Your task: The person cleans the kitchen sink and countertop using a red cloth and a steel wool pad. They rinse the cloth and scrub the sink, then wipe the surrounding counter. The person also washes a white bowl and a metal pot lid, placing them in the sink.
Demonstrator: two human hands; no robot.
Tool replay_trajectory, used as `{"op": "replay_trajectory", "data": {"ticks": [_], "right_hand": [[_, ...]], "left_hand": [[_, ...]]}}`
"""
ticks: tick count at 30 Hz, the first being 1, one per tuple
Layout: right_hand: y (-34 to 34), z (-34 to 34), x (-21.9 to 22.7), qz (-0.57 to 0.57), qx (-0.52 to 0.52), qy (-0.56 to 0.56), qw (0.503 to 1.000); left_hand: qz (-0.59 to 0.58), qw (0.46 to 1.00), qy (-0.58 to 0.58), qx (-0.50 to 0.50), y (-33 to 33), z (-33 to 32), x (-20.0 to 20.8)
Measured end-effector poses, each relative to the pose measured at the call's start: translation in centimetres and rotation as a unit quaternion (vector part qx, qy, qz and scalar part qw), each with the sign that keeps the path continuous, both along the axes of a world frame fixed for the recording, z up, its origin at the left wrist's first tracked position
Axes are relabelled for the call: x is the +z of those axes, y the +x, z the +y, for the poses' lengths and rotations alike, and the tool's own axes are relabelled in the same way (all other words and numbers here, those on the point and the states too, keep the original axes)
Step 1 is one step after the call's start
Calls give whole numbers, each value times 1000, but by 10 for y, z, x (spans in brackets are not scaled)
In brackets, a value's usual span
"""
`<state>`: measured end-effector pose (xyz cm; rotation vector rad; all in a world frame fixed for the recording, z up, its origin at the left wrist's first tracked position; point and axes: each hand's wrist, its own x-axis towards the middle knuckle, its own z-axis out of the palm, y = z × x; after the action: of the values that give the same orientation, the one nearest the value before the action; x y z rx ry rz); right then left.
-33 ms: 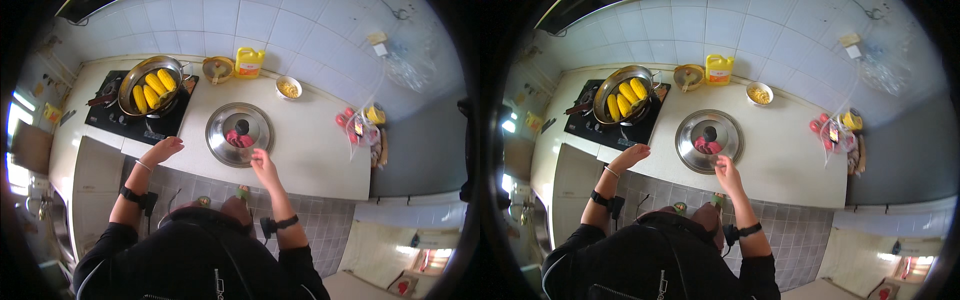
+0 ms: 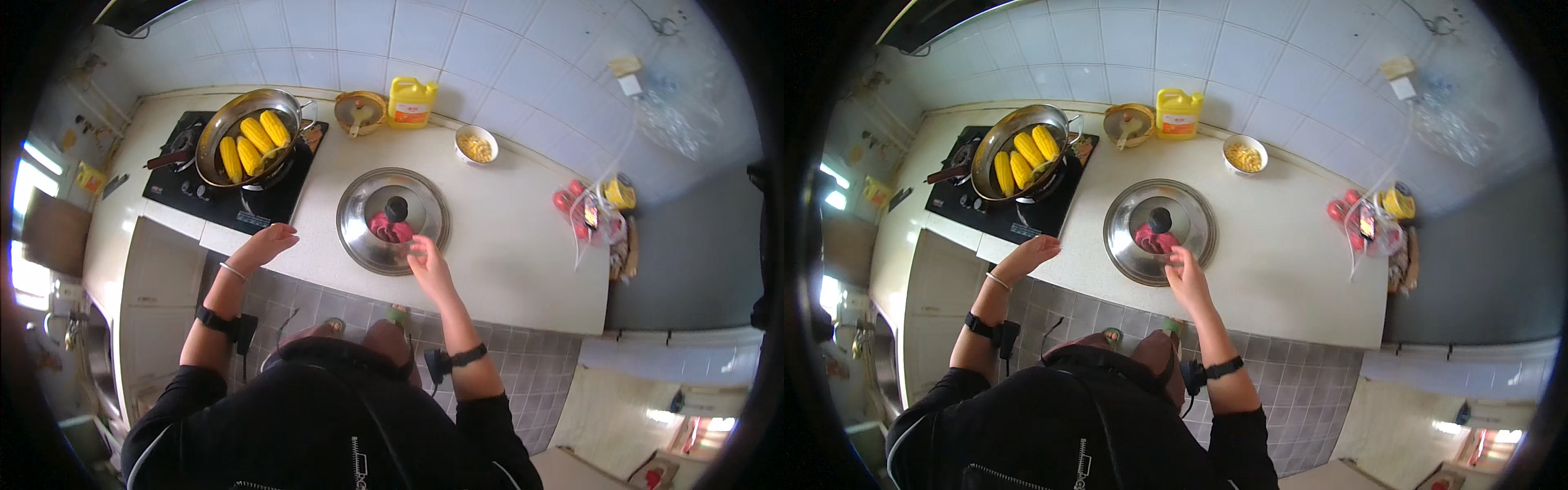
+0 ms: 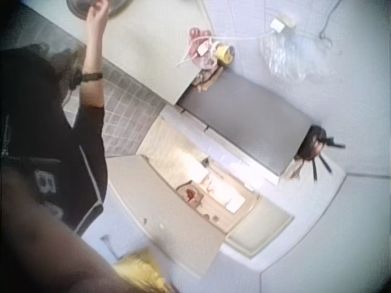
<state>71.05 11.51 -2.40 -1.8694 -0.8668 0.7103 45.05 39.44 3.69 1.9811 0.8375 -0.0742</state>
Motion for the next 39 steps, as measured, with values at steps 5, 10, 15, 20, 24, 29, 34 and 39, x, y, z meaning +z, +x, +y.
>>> {"op": "replay_trajectory", "data": {"ticks": [5, 10, 15, 20, 24, 29, 34, 39], "right_hand": [[53, 81, -29, -174, 56, 50, 982], [70, 129, -41, -203, 118, -57, 970], [78, 121, 1, -178, 109, 115, 971], [64, 103, 59, -107, 68, 184, 975], [43, 99, 72, -95, 104, 183, 973], [41, 83, 31, 162, 138, 223, 951], [50, 92, -45, -184, 138, 26, 973], [42, 85, -90, -332, 265, -2, 905]], "left_hand": [[54, 994, 1, 99, 8, -27, 20], [55, 992, -38, 109, 12, -51, 15], [-16, 984, -67, 167, 26, -59, 9], [-265, 917, -209, 214, 53, -68, 16], [-365, 836, -256, 319, 66, -84, 31], [-382, 793, -236, 412, 48, -78, 38], [-397, 737, -230, 496, 10, -74, 29], [-409, 737, -207, 497, -18, -73, 25]]}}
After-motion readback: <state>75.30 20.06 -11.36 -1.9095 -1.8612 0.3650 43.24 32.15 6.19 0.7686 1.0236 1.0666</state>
